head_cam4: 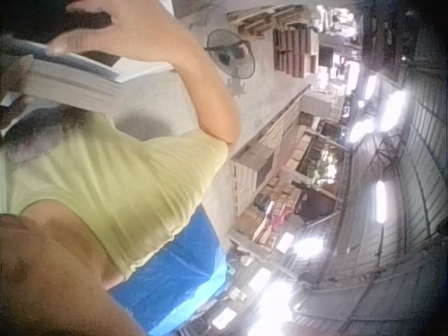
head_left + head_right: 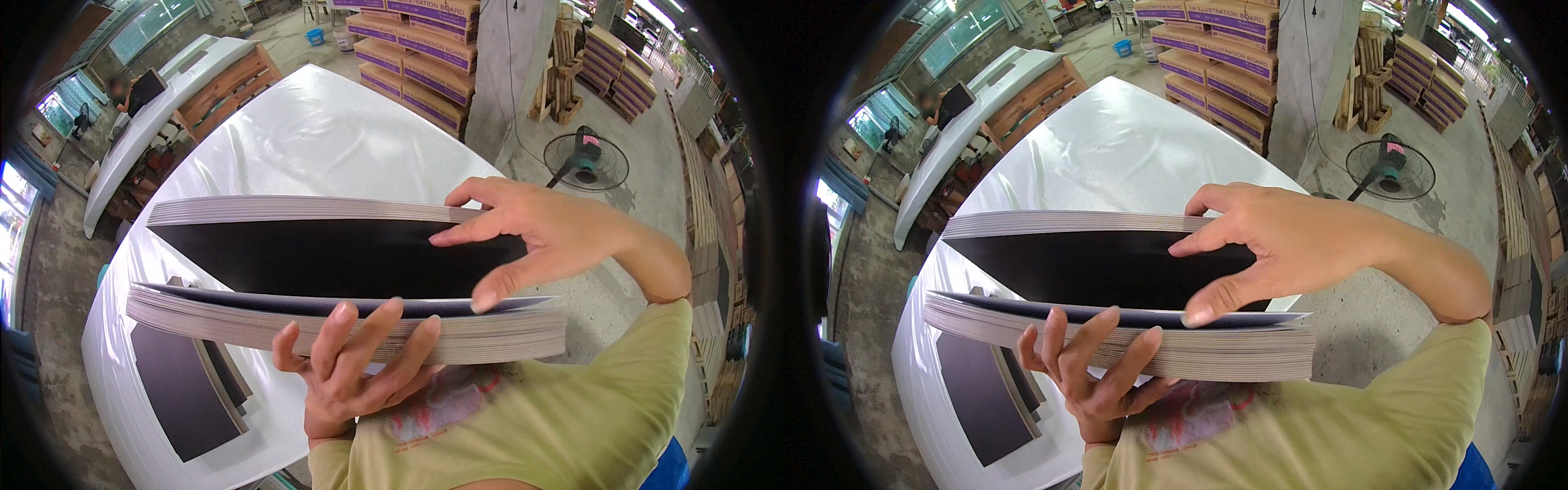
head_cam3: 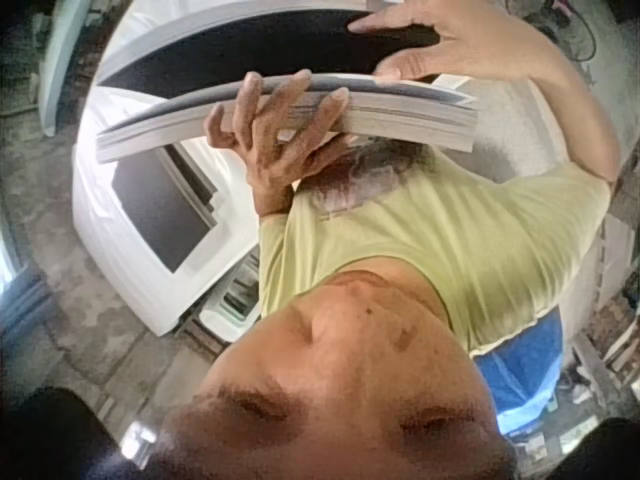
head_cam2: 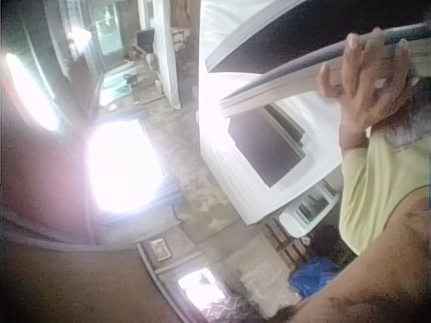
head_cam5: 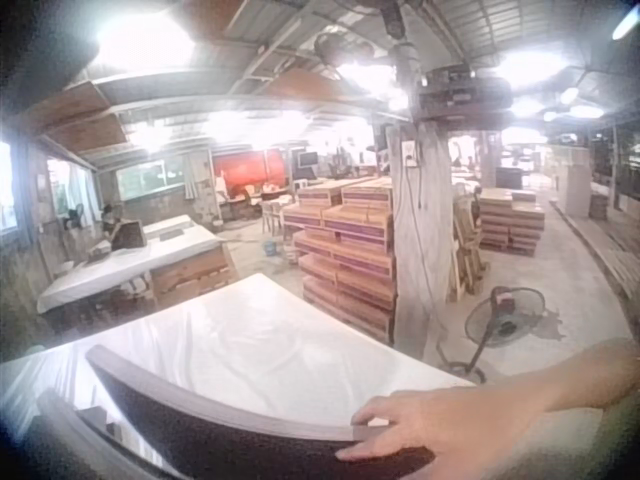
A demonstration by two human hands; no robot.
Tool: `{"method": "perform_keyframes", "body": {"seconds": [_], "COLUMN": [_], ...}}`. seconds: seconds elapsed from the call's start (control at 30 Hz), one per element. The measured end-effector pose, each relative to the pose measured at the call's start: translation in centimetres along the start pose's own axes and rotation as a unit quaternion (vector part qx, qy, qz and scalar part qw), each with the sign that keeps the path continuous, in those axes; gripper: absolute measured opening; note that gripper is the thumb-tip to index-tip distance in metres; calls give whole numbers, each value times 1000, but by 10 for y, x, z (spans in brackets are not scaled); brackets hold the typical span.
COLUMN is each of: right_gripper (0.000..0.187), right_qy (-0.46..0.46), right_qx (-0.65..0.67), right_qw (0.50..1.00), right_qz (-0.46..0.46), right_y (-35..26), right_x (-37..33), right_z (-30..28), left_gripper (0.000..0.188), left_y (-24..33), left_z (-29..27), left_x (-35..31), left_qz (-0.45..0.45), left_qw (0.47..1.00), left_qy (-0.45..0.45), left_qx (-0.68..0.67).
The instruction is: The person flips through a stack of black boards to check them one by one, moves two of the boards onto a nearby pallet, and then returns to continue flipping through the main stack.
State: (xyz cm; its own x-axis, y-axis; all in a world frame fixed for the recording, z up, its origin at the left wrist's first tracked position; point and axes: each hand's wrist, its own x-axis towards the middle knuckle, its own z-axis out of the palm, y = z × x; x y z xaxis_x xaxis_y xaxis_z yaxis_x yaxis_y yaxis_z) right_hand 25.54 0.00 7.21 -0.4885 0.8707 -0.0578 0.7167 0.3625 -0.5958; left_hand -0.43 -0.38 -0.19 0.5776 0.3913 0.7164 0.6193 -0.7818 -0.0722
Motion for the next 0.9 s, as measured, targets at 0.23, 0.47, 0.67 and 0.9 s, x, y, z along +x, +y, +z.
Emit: {"method": "perform_keyframes", "body": {"seconds": [0.23,0.47,0.67,0.9], "right_gripper": [90,88,80,35], "right_qy": [-15,-19,-17,-33], "right_qx": [0,-13,-24,85], "right_qw": [1000,999,999,996], "right_qz": [26,29,18,-18], "right_y": [3,2,4,10], "right_x": [2,6,5,0], "right_z": [-4,-10,-12,-14], "left_gripper": [34,28,29,28], "left_y": [-1,-1,0,-1], "left_z": [5,11,12,11], "left_x": [-3,-3,-3,-2], "left_qz": [15,-7,-4,3], "left_qw": [1000,998,997,999], "left_qy": [27,60,65,42], "left_qx": [8,-29,-30,-24]}}
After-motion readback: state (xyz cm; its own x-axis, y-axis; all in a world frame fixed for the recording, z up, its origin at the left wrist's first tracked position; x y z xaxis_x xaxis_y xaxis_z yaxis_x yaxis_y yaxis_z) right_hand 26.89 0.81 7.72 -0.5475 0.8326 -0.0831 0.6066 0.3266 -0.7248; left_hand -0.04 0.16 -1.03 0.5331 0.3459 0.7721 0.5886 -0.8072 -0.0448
